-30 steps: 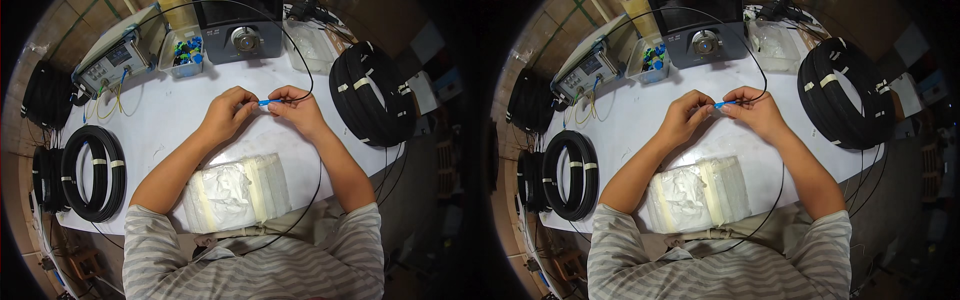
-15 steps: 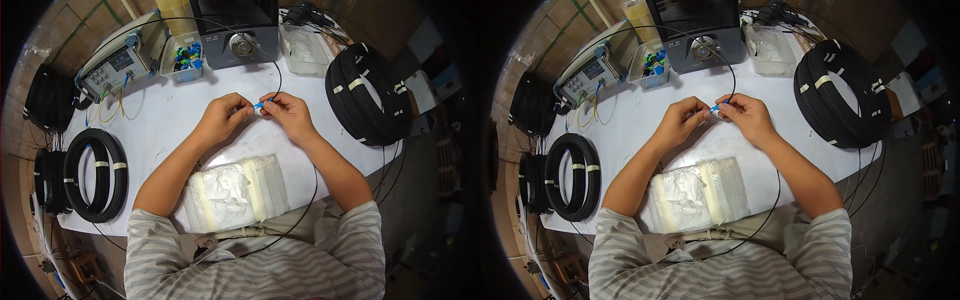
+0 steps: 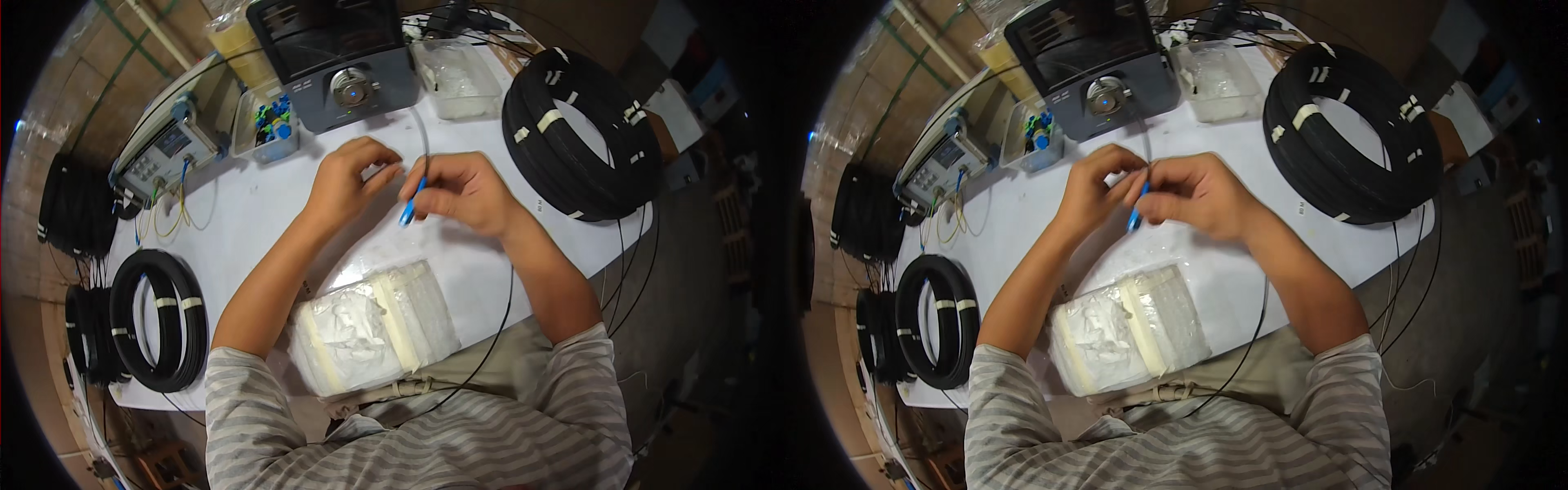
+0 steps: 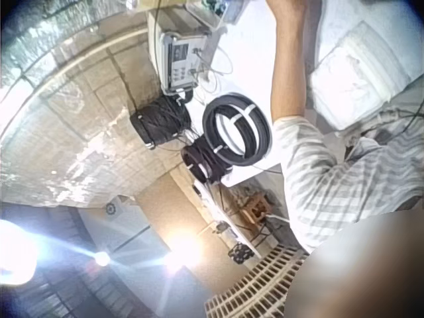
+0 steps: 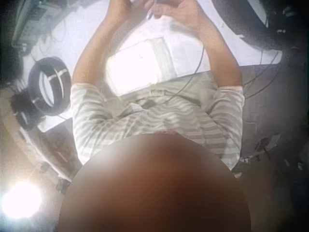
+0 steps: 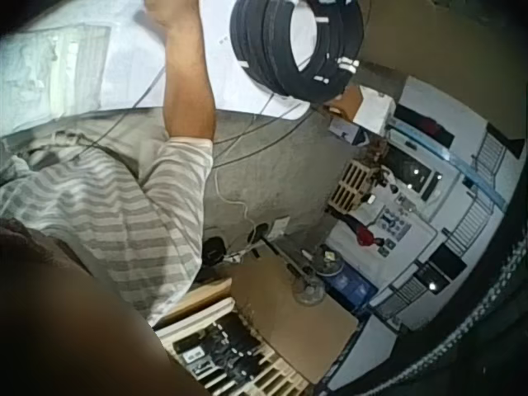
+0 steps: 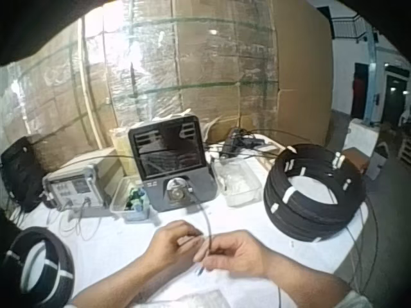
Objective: Inspecting and cleaning fiber optic cable connectors using a digital microscope probe and a one-click cleaning pen at a factory workbench.
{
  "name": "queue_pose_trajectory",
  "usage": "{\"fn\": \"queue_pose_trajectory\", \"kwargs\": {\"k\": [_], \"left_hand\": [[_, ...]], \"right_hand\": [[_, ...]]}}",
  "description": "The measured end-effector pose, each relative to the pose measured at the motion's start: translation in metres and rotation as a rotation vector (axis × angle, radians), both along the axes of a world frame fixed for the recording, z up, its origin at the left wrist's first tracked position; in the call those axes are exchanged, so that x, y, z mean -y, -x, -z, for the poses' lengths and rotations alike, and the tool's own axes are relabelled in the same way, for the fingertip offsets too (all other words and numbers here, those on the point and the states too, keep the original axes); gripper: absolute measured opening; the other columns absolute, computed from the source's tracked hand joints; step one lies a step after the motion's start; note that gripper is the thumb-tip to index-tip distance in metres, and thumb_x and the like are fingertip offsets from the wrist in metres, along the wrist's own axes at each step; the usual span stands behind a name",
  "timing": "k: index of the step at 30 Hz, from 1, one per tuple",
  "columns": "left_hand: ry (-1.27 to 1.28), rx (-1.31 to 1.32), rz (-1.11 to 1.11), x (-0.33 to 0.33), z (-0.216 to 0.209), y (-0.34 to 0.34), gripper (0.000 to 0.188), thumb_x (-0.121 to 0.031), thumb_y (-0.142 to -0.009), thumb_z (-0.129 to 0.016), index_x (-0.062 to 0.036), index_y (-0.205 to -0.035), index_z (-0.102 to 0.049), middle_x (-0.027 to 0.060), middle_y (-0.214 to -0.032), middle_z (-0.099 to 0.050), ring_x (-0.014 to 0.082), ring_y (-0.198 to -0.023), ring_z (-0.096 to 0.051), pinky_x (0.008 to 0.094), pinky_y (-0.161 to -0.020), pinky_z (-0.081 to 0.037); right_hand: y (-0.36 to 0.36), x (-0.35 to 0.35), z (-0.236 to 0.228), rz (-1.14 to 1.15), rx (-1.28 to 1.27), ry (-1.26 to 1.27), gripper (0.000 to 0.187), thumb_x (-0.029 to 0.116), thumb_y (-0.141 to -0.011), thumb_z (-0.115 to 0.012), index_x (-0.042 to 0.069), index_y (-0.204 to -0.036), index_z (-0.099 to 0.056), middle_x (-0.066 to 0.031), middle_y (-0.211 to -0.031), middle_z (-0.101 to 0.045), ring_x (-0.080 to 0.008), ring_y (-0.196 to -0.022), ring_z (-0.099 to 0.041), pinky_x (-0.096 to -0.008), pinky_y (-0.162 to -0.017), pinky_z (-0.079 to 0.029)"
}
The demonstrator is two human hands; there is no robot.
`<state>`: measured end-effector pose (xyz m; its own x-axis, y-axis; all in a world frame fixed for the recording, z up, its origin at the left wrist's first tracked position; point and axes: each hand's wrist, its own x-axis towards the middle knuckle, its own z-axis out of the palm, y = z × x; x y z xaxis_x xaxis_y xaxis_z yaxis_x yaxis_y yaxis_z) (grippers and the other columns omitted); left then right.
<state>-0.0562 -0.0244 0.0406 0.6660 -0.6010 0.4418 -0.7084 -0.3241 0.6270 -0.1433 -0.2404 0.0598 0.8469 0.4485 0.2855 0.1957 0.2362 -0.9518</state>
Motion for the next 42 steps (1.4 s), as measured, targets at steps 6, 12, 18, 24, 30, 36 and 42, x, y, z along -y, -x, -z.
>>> {"fn": "queue_pose_trajectory", "kwargs": {"k": [6,12,18,24,30,36,42], "left_hand": [[0.058,0.343,-0.076,0.108,-0.045,-0.046,0.019,-0.025,-0.091,-0.075,-0.0079,-0.098,-0.075,0.0089,-0.087,-0.069,0.0332,-0.079,-0.068,0.0427,-0.069,-0.054],[-0.146,0.196,-0.173,0.101,-0.004,-0.057,0.036,-0.030,-0.095,-0.070,-0.0083,-0.123,-0.071,0.0179,-0.090,-0.074,0.0384,-0.085,-0.071,0.0472,-0.075,-0.055],[-0.128,-0.160,-0.076,-0.022,0.022,-0.003,0.038,-0.021,-0.096,-0.071,-0.0048,-0.129,-0.067,0.0165,-0.106,-0.072,0.0274,-0.088,-0.069,0.0371,-0.082,-0.056],[-0.048,-0.625,0.435,-0.100,0.007,0.031,0.074,-0.034,-0.084,-0.083,0.0004,-0.143,-0.054,0.0159,-0.146,-0.054,0.0330,-0.144,-0.043,0.0438,-0.120,-0.033],[-0.457,-0.225,0.536,-0.101,-0.010,0.077,0.099,-0.050,-0.066,-0.091,-0.0076,-0.147,-0.053,0.0181,-0.155,-0.047,0.0475,-0.151,-0.026,0.0580,-0.122,-0.019],[-0.251,-0.098,0.525,-0.099,0.026,0.063,0.076,-0.039,-0.072,-0.087,-0.0047,-0.135,-0.062,0.0182,-0.147,-0.056,0.0393,-0.147,-0.038,0.0538,-0.120,-0.025],[-0.250,-0.300,0.590,-0.107,0.018,0.044,0.087,-0.045,-0.076,-0.082,0.0002,-0.145,-0.054,0.0190,-0.154,-0.048,0.0365,-0.146,-0.040,0.0439,-0.122,-0.028]], "right_hand": [[0.014,-0.001,-0.005,-0.133,-0.090,-0.050,0.016,0.005,-0.091,-0.076,-0.005,-0.103,-0.072,-0.0109,-0.099,-0.071,-0.0163,-0.084,-0.070,-0.0290,-0.078,-0.058],[0.011,0.002,0.011,-0.032,-0.159,-0.071,0.015,0.006,-0.094,-0.073,-0.003,-0.106,-0.072,-0.0092,-0.093,-0.072,-0.0151,-0.083,-0.070,-0.0284,-0.078,-0.057],[0.019,-0.017,0.015,-0.104,-0.219,0.049,0.017,0.009,-0.096,-0.071,-0.002,-0.109,-0.072,-0.0049,-0.099,-0.072,-0.0097,-0.088,-0.066,-0.0253,-0.082,-0.054],[0.041,-0.050,-0.001,-0.212,0.172,0.402,0.015,0.010,-0.093,-0.068,-0.002,-0.101,-0.072,-0.0107,-0.099,-0.070,-0.0209,-0.092,-0.067,-0.0319,-0.084,-0.052],[0.066,-0.080,-0.012,-0.187,0.252,0.443,0.016,0.010,-0.094,-0.065,-0.001,-0.102,-0.071,-0.0118,-0.099,-0.069,-0.0248,-0.090,-0.066,-0.0343,-0.084,-0.052],[0.078,-0.109,-0.004,-0.094,0.481,0.497,0.014,0.005,-0.093,-0.063,-0.003,-0.102,-0.070,-0.0128,-0.099,-0.069,-0.0265,-0.090,-0.066,-0.0350,-0.083,-0.052],[0.081,-0.127,0.011,0.000,0.517,0.538,0.011,0.003,-0.091,-0.066,0.001,-0.100,-0.071,-0.0111,-0.099,-0.070,-0.0278,-0.085,-0.069,-0.0346,-0.075,-0.056]]}}
